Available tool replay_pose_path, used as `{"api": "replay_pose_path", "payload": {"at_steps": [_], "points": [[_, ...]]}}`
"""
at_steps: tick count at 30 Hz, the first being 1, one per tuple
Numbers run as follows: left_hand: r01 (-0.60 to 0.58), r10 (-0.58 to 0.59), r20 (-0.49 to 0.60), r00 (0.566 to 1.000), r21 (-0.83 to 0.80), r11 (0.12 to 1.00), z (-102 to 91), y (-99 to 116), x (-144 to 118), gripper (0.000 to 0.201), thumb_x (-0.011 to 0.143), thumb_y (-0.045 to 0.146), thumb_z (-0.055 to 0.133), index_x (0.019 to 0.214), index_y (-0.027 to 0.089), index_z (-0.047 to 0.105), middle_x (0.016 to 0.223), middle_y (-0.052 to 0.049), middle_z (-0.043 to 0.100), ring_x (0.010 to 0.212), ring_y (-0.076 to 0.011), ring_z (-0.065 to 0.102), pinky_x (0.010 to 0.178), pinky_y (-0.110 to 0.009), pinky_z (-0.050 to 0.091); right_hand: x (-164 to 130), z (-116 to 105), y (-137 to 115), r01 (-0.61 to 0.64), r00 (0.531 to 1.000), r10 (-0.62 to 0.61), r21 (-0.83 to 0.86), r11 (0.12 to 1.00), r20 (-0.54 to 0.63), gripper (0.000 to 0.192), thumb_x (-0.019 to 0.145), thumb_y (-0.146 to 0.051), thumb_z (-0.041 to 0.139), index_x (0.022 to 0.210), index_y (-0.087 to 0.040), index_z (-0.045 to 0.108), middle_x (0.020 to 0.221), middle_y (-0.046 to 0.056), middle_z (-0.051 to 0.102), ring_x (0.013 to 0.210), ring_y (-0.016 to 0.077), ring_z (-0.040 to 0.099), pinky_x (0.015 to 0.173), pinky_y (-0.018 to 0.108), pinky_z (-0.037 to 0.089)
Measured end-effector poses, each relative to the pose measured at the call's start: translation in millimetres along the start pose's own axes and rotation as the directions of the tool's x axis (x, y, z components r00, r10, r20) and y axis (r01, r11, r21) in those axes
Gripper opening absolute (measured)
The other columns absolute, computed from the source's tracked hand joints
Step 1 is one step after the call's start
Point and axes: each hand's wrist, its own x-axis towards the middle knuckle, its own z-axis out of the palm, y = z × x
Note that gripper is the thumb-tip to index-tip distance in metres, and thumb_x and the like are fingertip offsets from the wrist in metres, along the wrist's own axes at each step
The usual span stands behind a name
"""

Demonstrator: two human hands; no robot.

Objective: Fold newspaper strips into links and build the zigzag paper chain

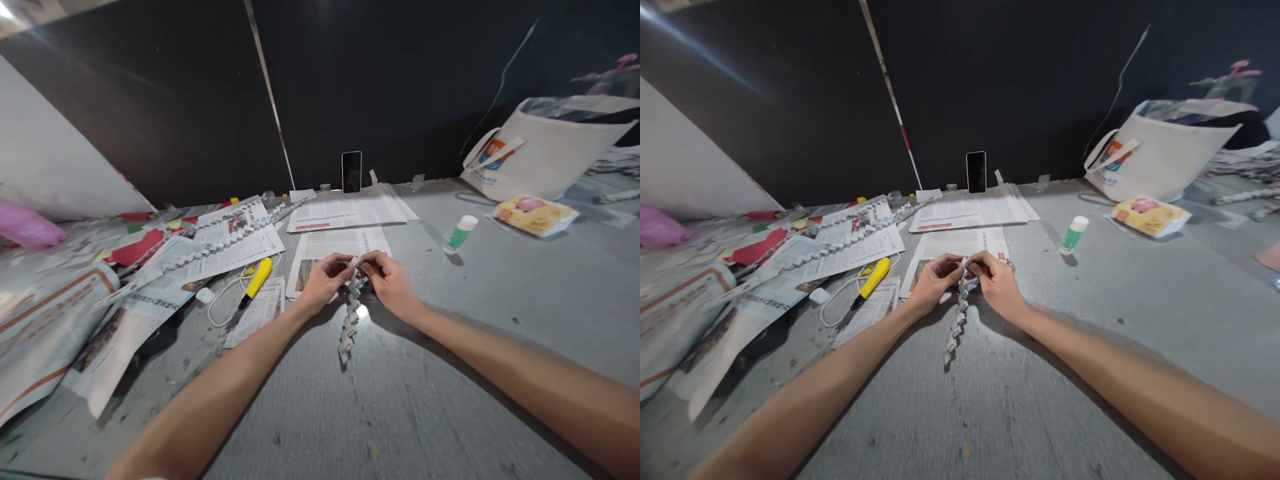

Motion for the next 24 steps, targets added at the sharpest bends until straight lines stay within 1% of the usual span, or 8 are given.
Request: {"api": "replay_pose_path", "payload": {"at_steps": [2,5,8,11,15,18,21,24], "points": [[0.015,-0.015,0.002,1.000,-0.018,1.000,-0.5,-0.2,-0.2,0.050,0.078,0.051,0.089,0.109,0.015,0.074,0.080,-0.003,0.068,0.073,-0.0122,0.058,0.072,-0.026,0.045,0.5,1.0,-0.1,-0.007,1.000,0.007,0.023,1.000,0.010,0.013,0.100,-0.037,0.058,0.095,-0.026,0.063,0.081,0.002,0.070,0.074,0.0203,0.065,0.072,0.035,0.052],[0.038,-0.038,-0.002,0.999,-0.041,0.998,-2.1,-0.3,-0.3,0.056,0.077,0.050,0.090,0.118,0.017,0.072,0.075,0.000,0.064,0.069,-0.0111,0.055,0.068,-0.025,0.042,1.0,1.6,-0.4,-0.032,0.999,0.032,0.018,0.999,0.013,0.017,0.102,-0.042,0.057,0.097,-0.027,0.062,0.083,0.002,0.069,0.075,0.0209,0.064,0.073,0.036,0.052],[0.059,-0.058,0.010,0.998,-0.051,0.997,-4.6,-0.5,0.1,0.057,0.079,0.050,0.089,0.123,0.019,0.073,0.073,0.002,0.060,0.068,-0.0105,0.051,0.066,-0.025,0.041,1.2,0.8,-1.2,-0.013,1.000,0.012,-0.051,0.999,-0.021,0.021,0.103,-0.045,0.057,0.097,-0.026,0.062,0.092,0.005,0.069,0.085,0.0229,0.065,0.080,0.039,0.052],[0.077,-0.076,0.021,0.997,-0.061,0.995,-7.0,-1.1,1.0,0.056,0.079,0.050,0.089,0.125,0.020,0.075,0.075,0.001,0.060,0.068,-0.0107,0.051,0.066,-0.025,0.041,1.6,-0.9,-3.0,0.017,0.999,-0.021,-0.093,0.996,-0.045,0.021,0.102,-0.045,0.059,0.094,-0.026,0.063,0.099,0.006,0.067,0.094,0.0243,0.064,0.085,0.040,0.050],[0.075,-0.073,0.024,0.997,-0.084,0.994,-8.2,-2.8,1.5,0.054,0.080,0.048,0.089,0.125,0.021,0.076,0.076,0.001,0.062,0.069,-0.0104,0.052,0.066,-0.025,0.041,2.2,-2.4,-7.2,-0.002,0.999,0.001,-0.044,0.999,-0.035,0.021,0.099,-0.044,0.062,0.090,-0.025,0.063,0.097,0.005,0.064,0.089,0.0222,0.063,0.081,0.038,0.050],[0.088,-0.086,0.019,0.996,-0.115,0.989,-8.3,-4.4,1.5,0.053,0.081,0.048,0.088,0.124,0.021,0.076,0.080,-0.001,0.066,0.070,-0.0107,0.055,0.068,-0.025,0.043,2.0,-2.3,-9.6,-0.025,0.999,0.025,0.008,1.000,-0.029,0.023,0.099,-0.045,0.063,0.089,-0.025,0.063,0.094,0.005,0.063,0.086,0.0213,0.061,0.076,0.036,0.049],[0.098,-0.097,0.016,0.995,-0.123,0.988,-9.0,-6.0,1.6,0.054,0.081,0.049,0.088,0.125,0.021,0.075,0.084,-0.003,0.069,0.073,-0.0119,0.059,0.069,-0.025,0.045,1.5,-2.0,-10.1,-0.047,0.999,0.048,0.067,0.997,-0.022,0.024,0.099,-0.046,0.063,0.087,-0.025,0.063,0.091,0.003,0.062,0.080,0.0196,0.059,0.072,0.034,0.047],[0.095,-0.092,0.027,0.995,-0.117,0.989,-9.8,-6.6,1.6,0.057,0.081,0.049,0.087,0.129,0.021,0.073,0.082,-0.003,0.068,0.073,-0.0121,0.059,0.069,-0.025,0.045,1.3,-1.9,-10.1,-0.054,0.998,0.056,0.078,0.995,-0.015,0.023,0.098,-0.045,0.065,0.087,-0.025,0.062,0.089,0.003,0.062,0.079,0.0193,0.059,0.071,0.034,0.047]]}}
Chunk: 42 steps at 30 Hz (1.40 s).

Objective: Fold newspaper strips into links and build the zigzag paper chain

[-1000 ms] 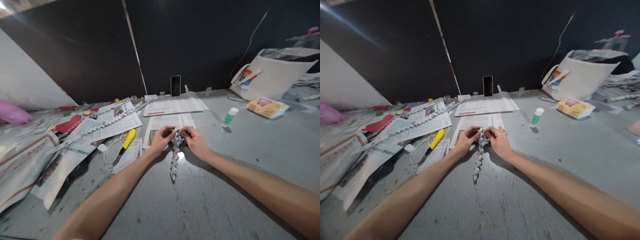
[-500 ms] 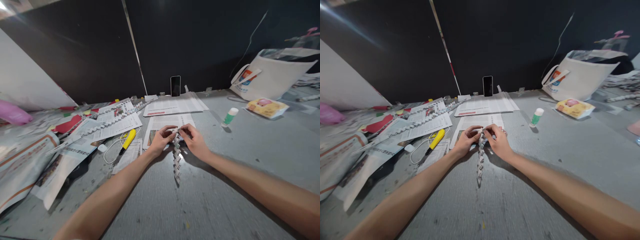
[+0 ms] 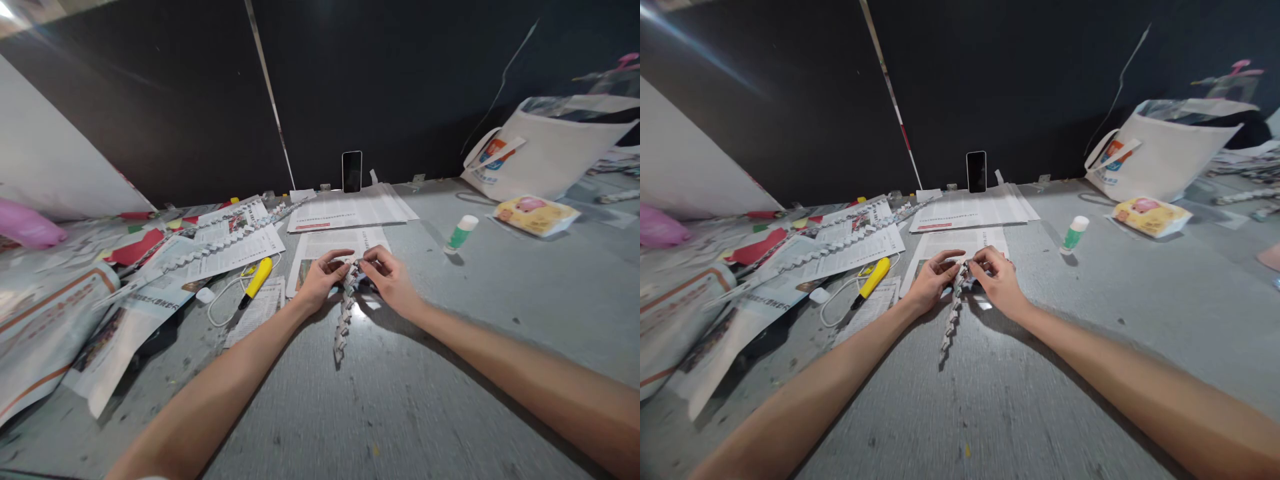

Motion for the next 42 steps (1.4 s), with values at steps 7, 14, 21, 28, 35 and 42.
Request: {"api": "replay_pose_path", "payload": {"at_steps": [7,14,21,28,35,42], "points": [[-0.003,0.003,-0.001,1.000,-0.006,1.000,-0.2,-0.7,1.0,0.053,0.081,0.047,0.088,0.125,0.020,0.078,0.082,-0.003,0.068,0.071,-0.0107,0.056,0.067,-0.024,0.044,1.3,0.6,-1.1,-0.002,1.000,0.002,0.004,1.000,0.000,0.025,0.095,-0.047,0.066,0.084,-0.025,0.060,0.087,0.003,0.061,0.079,0.0199,0.059,0.069,0.033,0.049],[0.018,-0.019,-0.040,0.999,-0.027,0.999,0.7,-0.4,1.7,0.053,0.076,0.048,0.092,0.119,0.020,0.080,0.084,-0.004,0.070,0.071,-0.0108,0.056,0.067,-0.025,0.044,2.1,0.5,1.8,-0.070,0.997,0.067,0.093,0.993,0.040,0.028,0.095,-0.048,0.068,0.083,-0.024,0.061,0.080,0.001,0.062,0.074,0.0181,0.057,0.068,0.033,0.048],[0.010,-0.012,-0.029,1.000,-0.037,0.999,0.7,-0.9,1.5,0.051,0.077,0.046,0.091,0.119,0.021,0.080,0.087,-0.005,0.073,0.073,-0.0118,0.060,0.071,-0.026,0.046,2.2,-0.4,3.2,-0.084,0.995,0.076,0.139,0.987,0.059,0.031,0.094,-0.052,0.069,0.084,-0.024,0.061,0.080,0.001,0.061,0.074,0.0178,0.056,0.068,0.033,0.048],[-0.009,0.010,-0.037,0.999,0.012,1.000,-0.6,-2.1,1.6,0.051,0.079,0.048,0.089,0.120,0.020,0.079,0.085,-0.004,0.070,0.073,-0.0118,0.058,0.070,-0.026,0.045,2.9,0.1,5.6,-0.060,0.997,0.056,0.094,0.994,0.047,0.033,0.094,-0.053,0.068,0.082,-0.025,0.058,0.077,0.000,0.059,0.070,0.0173,0.055,0.065,0.033,0.048],[-0.086,0.092,-0.044,0.995,0.125,0.988,6.4,4.5,-2.9,0.051,0.080,0.051,0.087,0.119,0.019,0.078,0.081,-0.003,0.069,0.071,-0.0121,0.055,0.067,-0.027,0.042,3.2,0.2,8.5,-0.055,0.998,0.053,0.060,0.997,0.035,0.032,0.094,-0.051,0.068,0.080,-0.025,0.056,0.074,0.000,0.055,0.069,0.0175,0.052,0.062,0.033,0.045],[-0.186,0.220,-0.091,0.971,0.286,0.940,12.8,5.2,-4.2,0.041,0.084,0.047,0.083,0.113,0.018,0.079,0.095,-0.009,0.077,0.080,-0.0166,0.064,0.075,-0.030,0.049,1.5,-0.4,2.3,0.050,0.999,-0.050,-0.114,0.992,0.000,0.025,0.098,-0.044,0.063,0.083,-0.025,0.058,0.086,0.003,0.061,0.077,0.0194,0.055,0.072,0.035,0.045]]}}
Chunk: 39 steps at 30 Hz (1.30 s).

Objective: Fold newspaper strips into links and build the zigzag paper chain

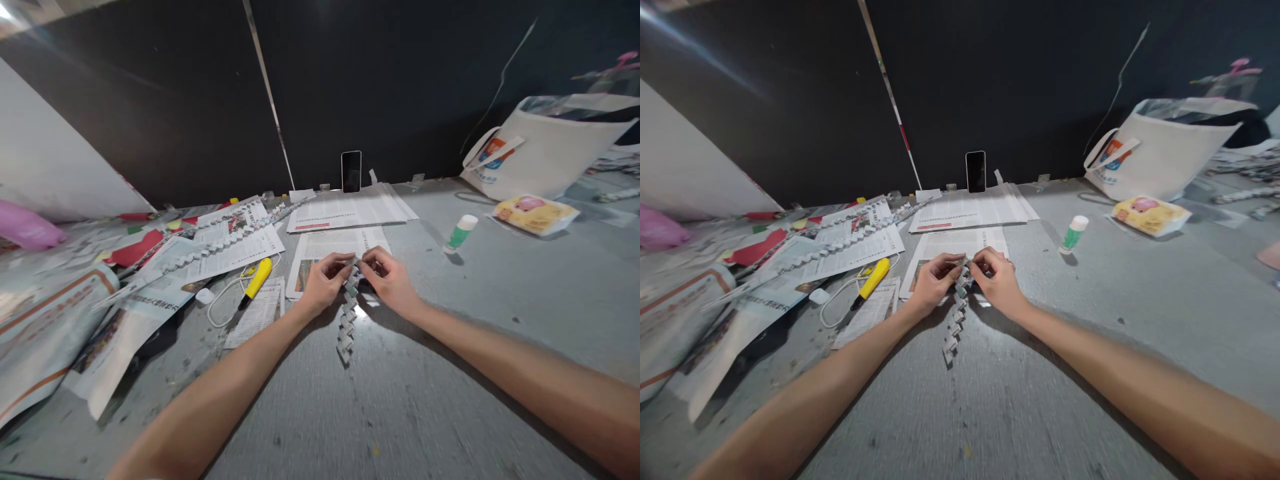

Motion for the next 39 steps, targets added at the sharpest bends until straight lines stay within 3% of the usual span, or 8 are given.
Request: {"api": "replay_pose_path", "payload": {"at_steps": [13,24,30,34,39], "points": [[-0.095,0.095,0.008,0.995,0.158,0.983,-0.1,1.6,-1.2,0.029,0.094,0.037,0.072,0.116,0.018,0.079,0.116,-0.012,0.079,0.096,-0.0215,0.072,0.083,-0.032,0.055,0.4,0.0,-1.1,0.032,0.998,-0.030,-0.031,0.999,0.052,0.028,0.101,-0.043,0.063,0.081,-0.024,0.060,0.086,0.004,0.062,0.078,0.0207,0.058,0.074,0.037,0.044],[-0.071,0.063,0.076,0.995,0.106,0.992,-2.8,-1.3,1.4,0.031,0.092,0.040,0.075,0.114,0.019,0.081,0.115,-0.013,0.080,0.105,-0.0251,0.073,0.094,-0.037,0.055,0.1,0.9,-1.2,0.025,0.998,-0.024,-0.030,0.999,0.055,0.026,0.100,-0.042,0.063,0.082,-0.024,0.059,0.083,0.003,0.061,0.077,0.0210,0.058,0.073,0.036,0.047],[0.033,-0.033,0.042,0.999,0.016,0.999,-5.2,-2.2,1.7,0.044,0.091,0.048,0.078,0.124,0.020,0.077,0.104,-0.010,0.079,0.089,-0.0192,0.069,0.081,-0.030,0.052,-0.5,2.4,1.5,-0.068,0.998,0.068,0.008,0.998,0.009,0.028,0.098,-0.051,0.065,0.091,-0.025,0.058,0.083,0.002,0.062,0.075,0.0202,0.058,0.070,0.035,0.047],[0.056,-0.055,0.020,0.998,-0.047,0.997,-4.4,-1.5,1.5,0.047,0.089,0.050,0.080,0.124,0.019,0.077,0.095,-0.008,0.077,0.084,-0.0174,0.066,0.076,-0.028,0.049,-0.1,4.1,1.8,-0.089,0.994,0.092,-0.051,0.995,0.063,0.037,0.100,-0.054,0.059,0.078,-0.024,0.053,0.071,0.001,0.059,0.068,0.0185,0.054,0.066,0.032,0.046],[0.037,-0.037,0.025,0.999,-0.027,0.999,-4.2,-2.8,1.9,0.048,0.088,0.051,0.080,0.123,0.019,0.077,0.087,-0.006,0.074,0.076,-0.0155,0.062,0.070,-0.028,0.046,-0.9,4.3,0.2,-0.085,0.993,0.092,-0.090,0.992,0.075,0.039,0.100,-0.055,0.058,0.078,-0.023,0.061,0.072,0.002,0.064,0.070,0.0195,0.059,0.071,0.033,0.048]]}}
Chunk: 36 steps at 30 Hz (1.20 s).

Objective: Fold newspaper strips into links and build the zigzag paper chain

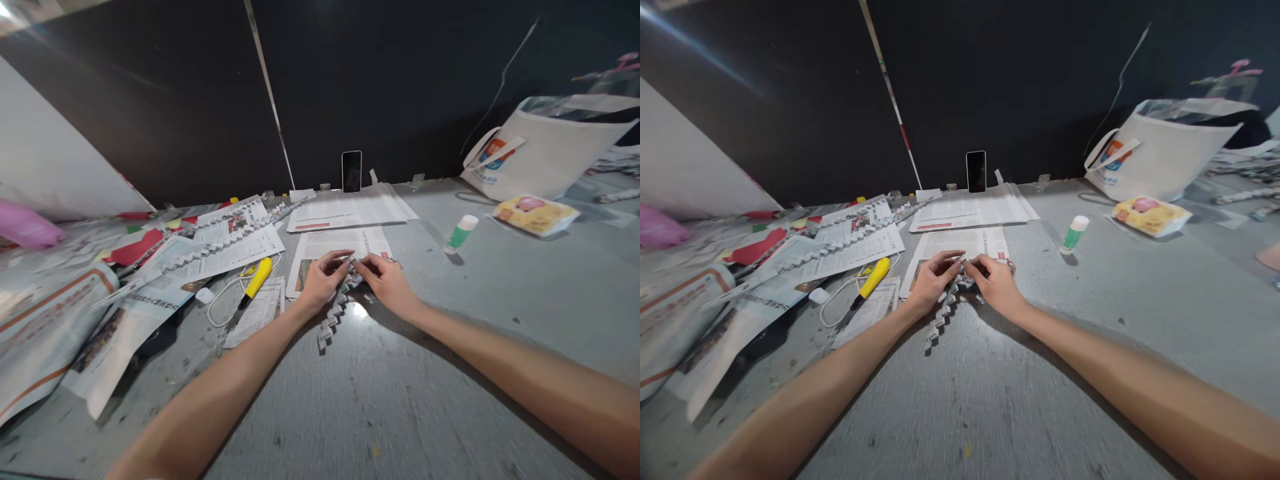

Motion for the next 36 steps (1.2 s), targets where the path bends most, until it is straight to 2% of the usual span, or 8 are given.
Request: {"api": "replay_pose_path", "payload": {"at_steps": [6,10,14,18,21,28,33,36], "points": [[-0.035,0.030,0.056,0.998,0.085,0.996,0.0,2.1,-1.9,0.047,0.091,0.052,0.076,0.124,0.018,0.076,0.087,-0.006,0.073,0.072,-0.0144,0.059,0.067,-0.028,0.043,-1.5,-0.2,2.4,0.021,0.999,-0.021,-0.023,1.000,-0.037,0.038,0.099,-0.055,0.059,0.083,-0.022,0.067,0.076,0.003,0.070,0.072,0.0209,0.061,0.074,0.035,0.047],[-0.048,0.044,0.058,0.997,0.069,0.996,3.1,4.6,-3.3,0.055,0.092,0.055,0.075,0.131,0.018,0.065,0.070,0.002,0.060,0.062,-0.0111,0.050,0.061,-0.026,0.036,-2.0,-0.8,2.7,0.021,0.998,-0.022,-0.011,1.000,-0.058,0.041,0.098,-0.059,0.060,0.080,-0.023,0.065,0.075,0.003,0.069,0.071,0.0214,0.061,0.073,0.035,0.046],[-0.004,0.005,0.096,0.995,-0.010,1.000,4.2,5.0,-3.5,0.065,0.089,0.056,0.079,0.134,0.021,0.047,0.065,0.008,0.055,0.057,-0.0098,0.045,0.058,-0.024,0.031,-2.2,-1.7,3.5,-0.003,0.998,0.003,-0.003,1.000,-0.058,0.049,0.096,-0.066,0.061,0.073,-0.023,0.058,0.069,0.001,0.062,0.067,0.0197,0.056,0.069,0.034,0.042],[0.054,-0.046,0.170,0.984,-0.044,0.998,3.4,8.4,-4.1,0.068,0.084,0.061,0.081,0.126,0.021,0.045,0.064,0.008,0.055,0.056,-0.0093,0.042,0.057,-0.024,0.027,-0.3,-1.6,5.1,-0.062,0.995,0.063,0.015,0.998,-0.081,0.060,0.089,-0.075,0.066,0.064,-0.024,0.046,0.060,-0.003,0.047,0.061,0.0166,0.044,0.062,0.031,0.036],[0.107,-0.095,0.168,0.981,-0.066,0.992,3.1,10.2,-4.2,0.070,0.082,0.063,0.082,0.125,0.021,0.046,0.068,0.006,0.059,0.056,-0.0093,0.043,0.057,-0.024,0.026,1.8,-1.3,4.1,-0.084,0.996,0.085,0.018,0.996,-0.030,0.063,0.090,-0.078,0.061,0.063,-0.025,0.041,0.058,-0.004,0.039,0.059,0.0158,0.038,0.058,0.031,0.033],[0.134,-0.119,0.141,0.983,-0.099,0.986,-1.8,2.1,0.5,0.067,0.081,0.064,0.082,0.120,0.020,0.050,0.067,0.005,0.061,0.056,-0.0091,0.045,0.058,-0.024,0.026,1.2,-1.5,1.2,-0.019,0.996,0.011,0.090,0.996,0.086,0.050,0.097,-0.068,0.059,0.076,-0.024,0.053,0.068,-0.002,0.048,0.064,0.0167,0.044,0.062,0.030,0.036],[0.138,-0.126,0.155,0.980,-0.071,0.988,-2.0,4.5,0.9,0.071,0.079,0.067,0.082,0.121,0.019,0.050,0.069,0.004,0.064,0.056,-0.0093,0.046,0.059,-0.024,0.028,0.5,0.7,8.0,-0.047,0.991,0.029,0.136,0.990,0.134,0.053,0.099,-0.069,0.055,0.072,-0.023,0.049,0.068,-0.002,0.046,0.064,0.0160,0.043,0.061,0.030,0.034],[0.117,-0.106,0.164,0.981,-0.056,0.992,0.0,7.0,-0.4,0.067,0.081,0.065,0.082,0.119,0.019,0.052,0.066,0.006,0.060,0.054,-0.0082,0.041,0.057,-0.024,0.025,0.7,1.5,9.0,-0.062,0.986,0.035,0.162,0.985,0.163,0.053,0.101,-0.068,0.050,0.076,-0.022,0.054,0.069,-0.001,0.049,0.065,0.0164,0.044,0.060,0.030,0.035]]}}
